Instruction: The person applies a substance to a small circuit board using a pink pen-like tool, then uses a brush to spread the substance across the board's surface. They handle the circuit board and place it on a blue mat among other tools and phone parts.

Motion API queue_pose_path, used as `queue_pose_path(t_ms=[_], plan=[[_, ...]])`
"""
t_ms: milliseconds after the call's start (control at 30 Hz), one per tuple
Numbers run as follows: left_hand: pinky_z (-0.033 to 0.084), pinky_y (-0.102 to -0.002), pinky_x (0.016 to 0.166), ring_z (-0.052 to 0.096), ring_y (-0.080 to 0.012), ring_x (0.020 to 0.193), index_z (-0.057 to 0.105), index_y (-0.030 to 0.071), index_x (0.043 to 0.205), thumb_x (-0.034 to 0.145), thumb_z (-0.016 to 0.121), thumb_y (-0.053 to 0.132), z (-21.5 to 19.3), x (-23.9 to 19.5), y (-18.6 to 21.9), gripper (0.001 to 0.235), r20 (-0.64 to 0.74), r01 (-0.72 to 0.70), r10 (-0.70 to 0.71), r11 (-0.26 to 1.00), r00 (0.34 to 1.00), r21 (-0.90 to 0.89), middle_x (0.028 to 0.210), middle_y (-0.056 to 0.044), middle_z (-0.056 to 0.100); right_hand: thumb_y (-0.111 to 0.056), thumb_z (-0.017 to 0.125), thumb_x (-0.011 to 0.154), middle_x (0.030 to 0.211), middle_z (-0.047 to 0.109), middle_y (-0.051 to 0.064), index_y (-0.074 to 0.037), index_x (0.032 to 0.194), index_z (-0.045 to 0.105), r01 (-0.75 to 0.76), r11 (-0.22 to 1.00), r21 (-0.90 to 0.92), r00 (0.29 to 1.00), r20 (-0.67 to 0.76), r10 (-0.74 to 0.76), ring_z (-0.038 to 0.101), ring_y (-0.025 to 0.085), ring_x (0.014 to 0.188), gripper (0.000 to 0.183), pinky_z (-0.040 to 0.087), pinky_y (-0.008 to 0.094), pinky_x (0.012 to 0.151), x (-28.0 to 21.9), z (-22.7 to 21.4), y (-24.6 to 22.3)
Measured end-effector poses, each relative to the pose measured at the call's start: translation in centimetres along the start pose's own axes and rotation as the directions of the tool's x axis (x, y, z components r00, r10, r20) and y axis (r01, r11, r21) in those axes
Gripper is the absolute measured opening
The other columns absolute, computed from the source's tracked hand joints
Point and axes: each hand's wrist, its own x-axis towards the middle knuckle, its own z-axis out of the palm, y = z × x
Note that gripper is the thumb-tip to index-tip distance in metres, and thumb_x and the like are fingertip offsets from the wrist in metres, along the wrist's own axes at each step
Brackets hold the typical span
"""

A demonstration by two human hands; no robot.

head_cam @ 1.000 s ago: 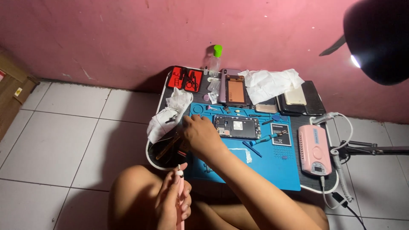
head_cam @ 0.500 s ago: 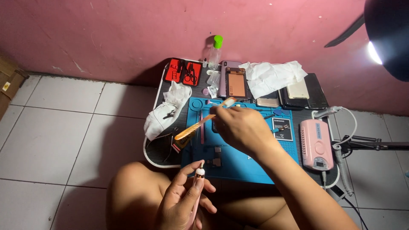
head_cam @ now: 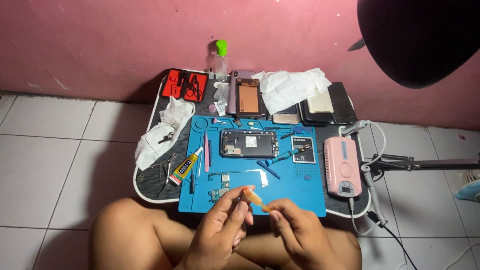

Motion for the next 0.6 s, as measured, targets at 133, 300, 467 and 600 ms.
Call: queue_pose_path(t_ms=[133,300,467,600], plan=[[0.022,-0.022,0.039,0.028,-0.0088,0.044,0.065,0.015,0.142,0.101,0.053,0.025,-0.1,-0.2,0.1,0.044,-0.052,0.087,-0.090,0.995,0.995,-0.052,0.081,-0.008,0.057,-0.046,0.051,0.096,0.082,0.080,-0.015,-0.038,0.100,0.075,-0.064,0.922,-0.381,0.988,-0.152,0.006,0.076,0.016,0.070,0.026,0.053,0.034,0.058,0.0,-2.7,1.9],[0.020,-0.021,0.041,0.026,-0.0070,0.045,0.067,0.013,0.141,0.101,0.053,0.027,0.5,-0.8,1.2,0.045,0.018,0.096,-0.097,0.993,0.995,0.075,0.081,-0.007,0.056,-0.037,0.050,0.101,0.070,0.068,-0.005,-0.020,0.099,0.075,0.198,0.971,-0.135,0.969,-0.124,-0.215,0.062,0.015,0.057,0.031,0.048,0.028,0.054,0.5,-0.6,-1.6],[0.018,-0.022,0.039,0.024,-0.0081,0.044,0.068,0.013,0.139,0.102,0.052,0.023,-1.0,-0.2,0.9,0.041,0.001,0.113,-0.114,0.990,0.994,0.088,0.082,-0.009,0.055,-0.036,0.052,0.099,0.077,0.076,-0.008,-0.022,0.092,0.076,0.135,0.964,-0.228,0.947,-0.256,-0.194,0.068,0.013,0.060,0.029,0.050,0.027,0.056,1.1,-0.8,0.0],[0.027,-0.023,0.046,0.030,-0.0093,0.048,0.066,0.013,0.142,0.102,0.051,0.026,0.0,-0.6,1.6,0.045,-0.023,0.122,-0.120,0.980,0.993,0.156,0.080,-0.004,0.056,-0.033,0.051,0.101,0.079,0.075,-0.002,-0.014,0.097,0.075,0.227,0.968,-0.111,0.954,-0.174,-0.244,0.070,0.014,0.065,0.030,0.051,0.026,0.060,1.1,0.8,-0.1]])
